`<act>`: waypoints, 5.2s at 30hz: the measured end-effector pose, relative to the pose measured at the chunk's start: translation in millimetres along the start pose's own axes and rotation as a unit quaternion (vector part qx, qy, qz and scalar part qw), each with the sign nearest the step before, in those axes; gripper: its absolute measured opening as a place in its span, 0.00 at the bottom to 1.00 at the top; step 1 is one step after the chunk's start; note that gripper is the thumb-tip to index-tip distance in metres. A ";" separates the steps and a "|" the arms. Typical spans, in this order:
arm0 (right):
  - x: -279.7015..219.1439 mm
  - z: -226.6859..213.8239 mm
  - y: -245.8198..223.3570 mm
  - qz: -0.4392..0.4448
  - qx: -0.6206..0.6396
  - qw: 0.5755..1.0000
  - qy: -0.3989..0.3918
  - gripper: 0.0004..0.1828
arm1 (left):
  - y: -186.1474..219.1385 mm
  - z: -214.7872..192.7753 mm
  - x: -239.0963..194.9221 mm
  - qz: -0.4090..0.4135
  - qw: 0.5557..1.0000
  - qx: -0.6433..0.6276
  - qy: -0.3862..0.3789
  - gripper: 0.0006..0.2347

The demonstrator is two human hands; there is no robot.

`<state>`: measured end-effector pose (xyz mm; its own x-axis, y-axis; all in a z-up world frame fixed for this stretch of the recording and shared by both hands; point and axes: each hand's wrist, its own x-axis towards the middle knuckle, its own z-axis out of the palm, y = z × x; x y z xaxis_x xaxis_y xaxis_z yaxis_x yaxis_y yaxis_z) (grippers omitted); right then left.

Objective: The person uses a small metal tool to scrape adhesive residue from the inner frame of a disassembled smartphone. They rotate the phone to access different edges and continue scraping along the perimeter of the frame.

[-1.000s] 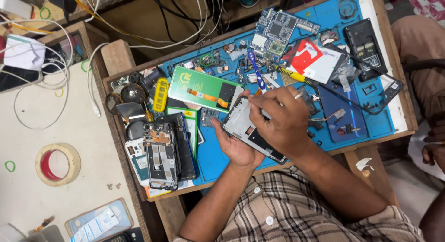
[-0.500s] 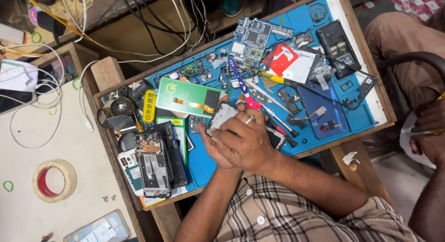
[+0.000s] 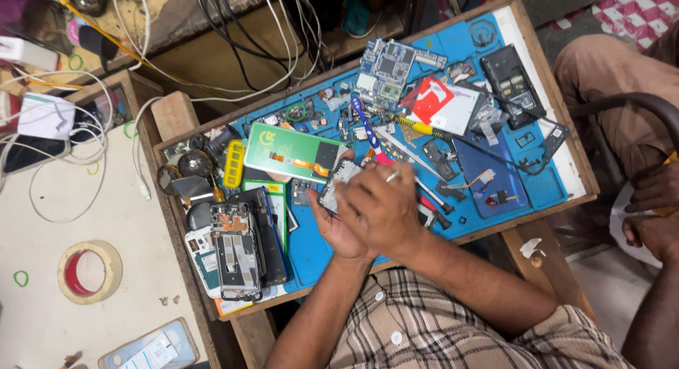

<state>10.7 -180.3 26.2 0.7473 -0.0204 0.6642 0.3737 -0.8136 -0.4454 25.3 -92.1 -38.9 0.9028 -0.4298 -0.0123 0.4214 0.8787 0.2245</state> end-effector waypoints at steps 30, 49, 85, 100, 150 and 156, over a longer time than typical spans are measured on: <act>12.4 -19.6 -19.3 -0.062 0.134 0.989 -0.029 0.07 | 2.7 29.3 -14.2 0.006 0.995 0.025 -0.100 0.35; 8.0 15.2 -23.4 0.050 0.144 0.986 -0.068 0.09 | 26.7 -17.7 -23.5 -0.055 0.997 0.031 0.048 0.40; 6.3 19.4 -18.1 0.015 0.123 0.989 -0.084 0.08 | 26.2 -13.4 -24.2 -0.077 0.997 0.015 -0.014 0.45; 6.3 14.9 -15.1 -0.008 0.128 0.988 -0.091 0.08 | 25.5 -13.4 -23.8 -0.081 0.997 -0.005 0.010 0.42; -0.8 21.6 -27.7 0.089 0.104 0.989 -0.049 0.09 | 23.2 -19.6 -26.1 -0.100 0.992 0.022 0.078 0.38; -2.6 22.6 -25.7 0.071 0.121 0.989 -0.041 0.08 | 23.2 -20.4 -26.4 -0.081 0.992 0.039 0.087 0.37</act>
<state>11.5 -146.2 22.3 0.8402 -0.0695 0.5378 0.3743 -0.6432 -0.6679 13.0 -56.2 -53.3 0.8275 -0.5162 -0.2209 0.5608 0.7793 0.2797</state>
